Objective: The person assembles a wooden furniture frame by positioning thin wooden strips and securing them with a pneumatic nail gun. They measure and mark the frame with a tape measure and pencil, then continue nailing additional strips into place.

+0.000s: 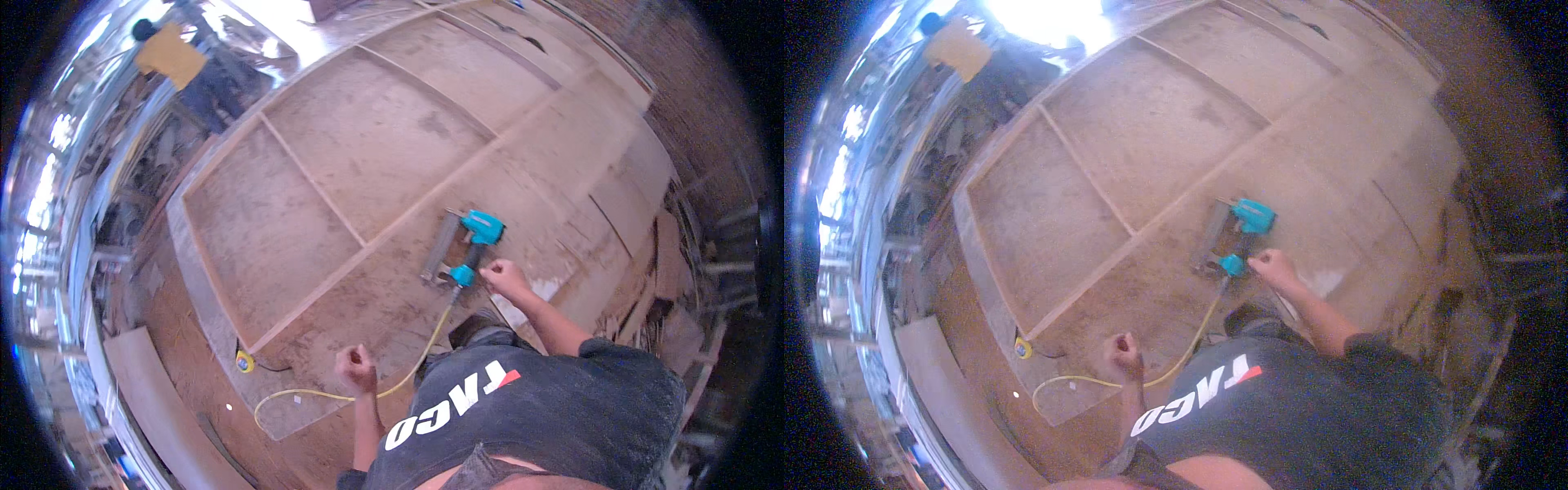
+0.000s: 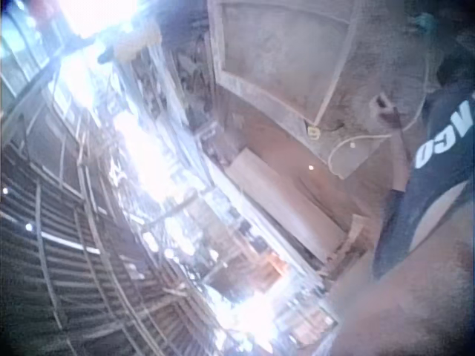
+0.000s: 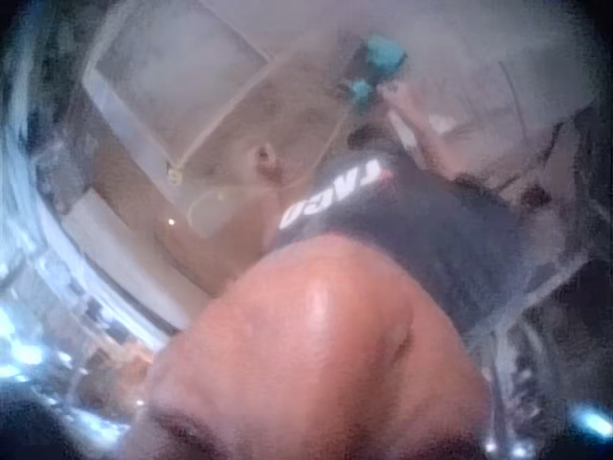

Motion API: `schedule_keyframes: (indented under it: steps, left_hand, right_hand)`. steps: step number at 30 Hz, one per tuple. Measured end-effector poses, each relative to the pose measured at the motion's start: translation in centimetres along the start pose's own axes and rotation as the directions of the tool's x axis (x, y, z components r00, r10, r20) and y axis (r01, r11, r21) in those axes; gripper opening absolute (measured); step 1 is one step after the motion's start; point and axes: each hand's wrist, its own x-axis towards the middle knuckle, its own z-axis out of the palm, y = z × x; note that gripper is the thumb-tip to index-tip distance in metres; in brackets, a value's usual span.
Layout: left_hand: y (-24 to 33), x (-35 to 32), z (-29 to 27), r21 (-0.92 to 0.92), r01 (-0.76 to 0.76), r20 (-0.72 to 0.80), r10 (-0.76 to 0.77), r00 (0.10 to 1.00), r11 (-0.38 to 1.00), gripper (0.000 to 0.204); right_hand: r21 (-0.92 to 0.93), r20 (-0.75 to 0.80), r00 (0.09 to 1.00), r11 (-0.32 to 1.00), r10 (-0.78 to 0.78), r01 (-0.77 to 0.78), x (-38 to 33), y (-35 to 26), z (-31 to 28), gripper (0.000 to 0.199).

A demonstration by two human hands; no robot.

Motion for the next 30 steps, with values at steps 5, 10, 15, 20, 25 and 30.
schedule_keyframes:
  steps: [5,10,15,20,25,30]
  left_hand:
    - [3.2,5.3,-0.5,-0.054,-0.041,0.061,0.044,0.997,0.998,0.011]
    - [8.8,8.9,0.9,-0.061,-0.045,0.019,0.047,0.999,0.997,0.011]
    - [12.8,13.5,7.8,-0.159,-0.159,0.071,0.172,0.983,0.974,0.012]
    - [23.9,21.9,19.2,-0.086,-0.42,0.232,0.428,0.874,0.904,0.011]
    - [31.7,28.3,34.3,-0.049,-0.711,0.42,0.661,0.622,0.701,0.049]
    - [39.3,33.0,47.1,-0.162,-0.936,0.582,0.796,0.166,0.314,0.078]
  right_hand:
    - [0.306,-0.157,0.964,0.939,0.213,-0.158,4.3,2.0,3.6,0.039]
    - [0.41,-0.256,0.889,0.875,0.381,-0.257,6.5,-0.7,6.0,0.038]
    - [0.727,0.042,0.937,0.633,0.346,-0.266,8.2,-2.4,4.0,0.016]
    - [0.94,0.179,0.905,0.205,0.386,-0.274,10.7,-2.6,-3.1,0.016]
    - [0.976,0.058,0.902,0.165,0.428,-0.141,15.5,-3.0,-12.4,0.032]
    - [0.989,0.075,0.935,0.09,0.347,-0.113,20.7,-1.8,-18.5,0.041]
